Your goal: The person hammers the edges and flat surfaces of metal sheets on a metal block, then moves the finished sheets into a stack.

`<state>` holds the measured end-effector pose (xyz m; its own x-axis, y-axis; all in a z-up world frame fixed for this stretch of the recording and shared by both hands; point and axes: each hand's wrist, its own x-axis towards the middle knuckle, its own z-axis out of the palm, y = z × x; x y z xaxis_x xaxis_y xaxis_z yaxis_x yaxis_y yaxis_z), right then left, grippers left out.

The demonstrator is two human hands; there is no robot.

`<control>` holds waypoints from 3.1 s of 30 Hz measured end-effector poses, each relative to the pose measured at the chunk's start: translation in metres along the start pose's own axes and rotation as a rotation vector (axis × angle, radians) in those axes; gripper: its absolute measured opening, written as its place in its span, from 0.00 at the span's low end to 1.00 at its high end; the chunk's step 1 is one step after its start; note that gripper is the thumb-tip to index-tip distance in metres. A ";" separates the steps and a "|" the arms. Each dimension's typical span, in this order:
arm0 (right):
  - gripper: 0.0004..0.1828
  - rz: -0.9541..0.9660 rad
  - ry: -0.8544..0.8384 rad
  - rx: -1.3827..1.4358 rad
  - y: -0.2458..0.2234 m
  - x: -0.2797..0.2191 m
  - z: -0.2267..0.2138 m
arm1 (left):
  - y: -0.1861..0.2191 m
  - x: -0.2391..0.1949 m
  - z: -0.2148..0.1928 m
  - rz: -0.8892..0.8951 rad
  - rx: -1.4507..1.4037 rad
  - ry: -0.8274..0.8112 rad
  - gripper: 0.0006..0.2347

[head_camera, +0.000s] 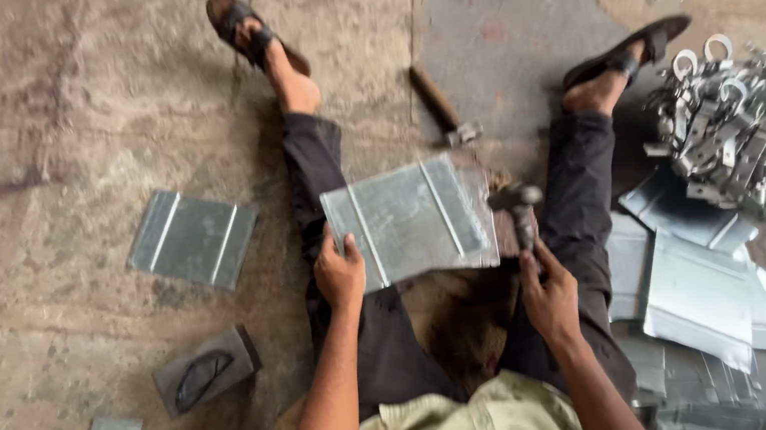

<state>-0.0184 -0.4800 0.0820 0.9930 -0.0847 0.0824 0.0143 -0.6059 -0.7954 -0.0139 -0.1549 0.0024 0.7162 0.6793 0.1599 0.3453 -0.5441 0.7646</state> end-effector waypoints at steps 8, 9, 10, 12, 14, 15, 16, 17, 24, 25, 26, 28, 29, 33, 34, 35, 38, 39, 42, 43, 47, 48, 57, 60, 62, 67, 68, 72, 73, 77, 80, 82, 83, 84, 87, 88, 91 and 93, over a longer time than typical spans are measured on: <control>0.22 -0.087 -0.009 -0.089 0.012 0.011 -0.008 | 0.002 0.002 0.004 -0.075 -0.033 -0.002 0.21; 0.24 0.126 -0.036 0.009 0.015 0.005 -0.011 | -0.001 -0.001 0.004 -0.133 -0.036 -0.021 0.21; 0.25 0.340 -0.064 0.107 0.019 -0.002 -0.012 | -0.003 -0.003 0.006 -0.191 -0.038 -0.040 0.22; 0.25 0.446 -0.060 0.222 0.028 -0.011 -0.019 | 0.004 -0.007 0.022 -0.257 -0.126 0.017 0.24; 0.25 0.540 -0.057 0.274 0.033 -0.018 -0.024 | 0.023 -0.014 0.038 -0.251 -0.184 0.101 0.26; 0.24 0.577 -0.057 0.275 0.034 -0.016 -0.020 | 0.036 -0.016 0.044 -0.207 -0.198 0.162 0.28; 0.24 0.614 -0.058 0.276 0.035 -0.013 -0.016 | 0.049 -0.021 0.048 -0.162 -0.212 0.222 0.30; 0.24 0.613 -0.061 0.298 0.038 -0.016 -0.016 | 0.061 -0.042 0.047 -0.158 -0.226 0.131 0.32; 0.23 0.640 -0.077 0.379 0.059 -0.014 -0.020 | 0.077 -0.088 0.005 -0.072 -0.137 -0.242 0.18; 0.23 0.624 -0.071 0.366 0.060 -0.016 -0.020 | 0.071 -0.066 0.010 0.060 -0.216 -0.092 0.19; 0.23 0.624 -0.072 0.340 0.060 -0.020 -0.020 | 0.065 -0.045 0.016 -0.041 -0.145 -0.132 0.22; 0.22 0.598 -0.065 0.294 0.056 -0.012 -0.022 | 0.058 -0.002 0.038 -0.112 -0.050 -0.156 0.29; 0.22 0.582 -0.065 0.272 0.051 -0.012 -0.018 | 0.055 0.017 0.050 -0.085 -0.023 -0.147 0.32; 0.23 0.440 -0.072 0.159 0.033 -0.022 -0.019 | 0.047 0.038 0.100 -0.267 0.095 -0.442 0.32; 0.23 0.384 -0.077 0.125 0.027 -0.024 -0.023 | 0.047 0.036 0.113 -0.242 0.098 -0.392 0.32; 0.23 0.277 -0.050 0.115 0.020 -0.027 -0.028 | 0.044 0.032 0.122 -0.222 0.103 -0.335 0.32; 0.23 0.043 -0.009 0.148 -0.001 -0.028 -0.041 | 0.037 0.037 0.147 -0.123 0.092 -0.229 0.33; 0.23 0.029 -0.009 0.204 -0.006 -0.036 -0.048 | 0.029 0.030 0.148 -0.087 0.095 -0.215 0.34; 0.25 -0.082 0.041 0.278 -0.022 -0.043 -0.054 | 0.018 0.029 0.149 -0.210 0.039 -0.315 0.36; 0.26 -0.142 0.068 0.288 -0.026 -0.036 -0.050 | 0.019 0.036 0.150 -0.228 0.040 -0.339 0.35; 0.22 -0.204 -0.065 -0.081 -0.028 -0.028 -0.041 | 0.020 0.025 0.147 -0.197 0.049 -0.306 0.33; 0.22 -0.066 -0.127 -0.152 -0.026 -0.028 -0.040 | 0.021 0.021 0.148 -0.165 0.055 -0.266 0.33; 0.23 0.046 -0.188 -0.071 -0.027 -0.023 -0.027 | 0.025 0.028 0.151 -0.139 0.009 -0.220 0.30; 0.25 0.105 -0.241 -0.187 -0.033 -0.018 -0.023 | 0.023 0.029 0.150 -0.126 0.010 -0.214 0.31; 0.25 0.041 -0.140 -0.103 -0.034 -0.016 -0.017 | 0.018 0.031 0.152 -0.045 0.012 -0.126 0.32; 0.23 -0.198 -0.213 -0.214 -0.033 -0.025 -0.016 | 0.013 0.023 0.164 -0.039 -0.002 -0.124 0.31; 0.24 -0.050 -0.246 -0.228 -0.034 -0.023 -0.015 | 0.016 0.028 0.166 -0.043 -0.017 -0.126 0.30; 0.25 -0.007 -0.162 -0.057 -0.041 -0.028 -0.009 | 0.006 0.018 0.159 0.020 0.024 -0.061 0.31; 0.25 -0.142 -0.068 0.040 -0.043 -0.028 -0.009 | 0.007 0.017 0.160 -0.005 0.033 -0.081 0.31; 0.24 0.019 -0.259 -0.164 -0.049 -0.020 -0.007 | 0.018 0.024 0.161 -0.031 0.011 -0.117 0.31; 0.26 0.156 -0.252 -0.094 -0.052 -0.026 -0.002 | 0.011 0.027 0.160 -0.031 0.014 -0.094 0.31; 0.26 0.082 -0.159 0.073 -0.053 -0.043 -0.005 | 0.004 0.009 0.159 -0.037 0.040 -0.094 0.32; 0.25 0.002 -0.195 0.004 -0.057 -0.041 -0.005 | 0.007 0.013 0.162 -0.029 0.042 -0.075 0.32; 0.25 -0.076 -0.231 -0.064 -0.061 -0.038 -0.006 | 0.011 0.015 0.165 -0.023 0.045 -0.055 0.32; 0.25 0.033 -0.326 -0.164 -0.075 -0.028 -0.003 | 0.016 0.026 0.168 -0.058 0.001 -0.108 0.31; 0.27 0.133 -0.360 -0.181 -0.079 -0.028 -0.001 | 0.014 0.027 0.168 -0.058 0.004 -0.099 0.31; 0.27 0.038 -0.182 -0.016 -0.085 -0.040 -0.001 | 0.007 0.015 0.163 -0.056 0.022 -0.099 0.31; 0.26 0.046 -0.307 -0.163 -0.087 -0.040 -0.001 | 0.014 0.017 0.164 -0.037 0.038 -0.090 0.31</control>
<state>-0.0591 -0.4247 0.1489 0.9814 0.1121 -0.1558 -0.0258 -0.7272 -0.6859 0.1023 -0.2315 -0.0866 0.7534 0.6534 0.0741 0.3938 -0.5387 0.7448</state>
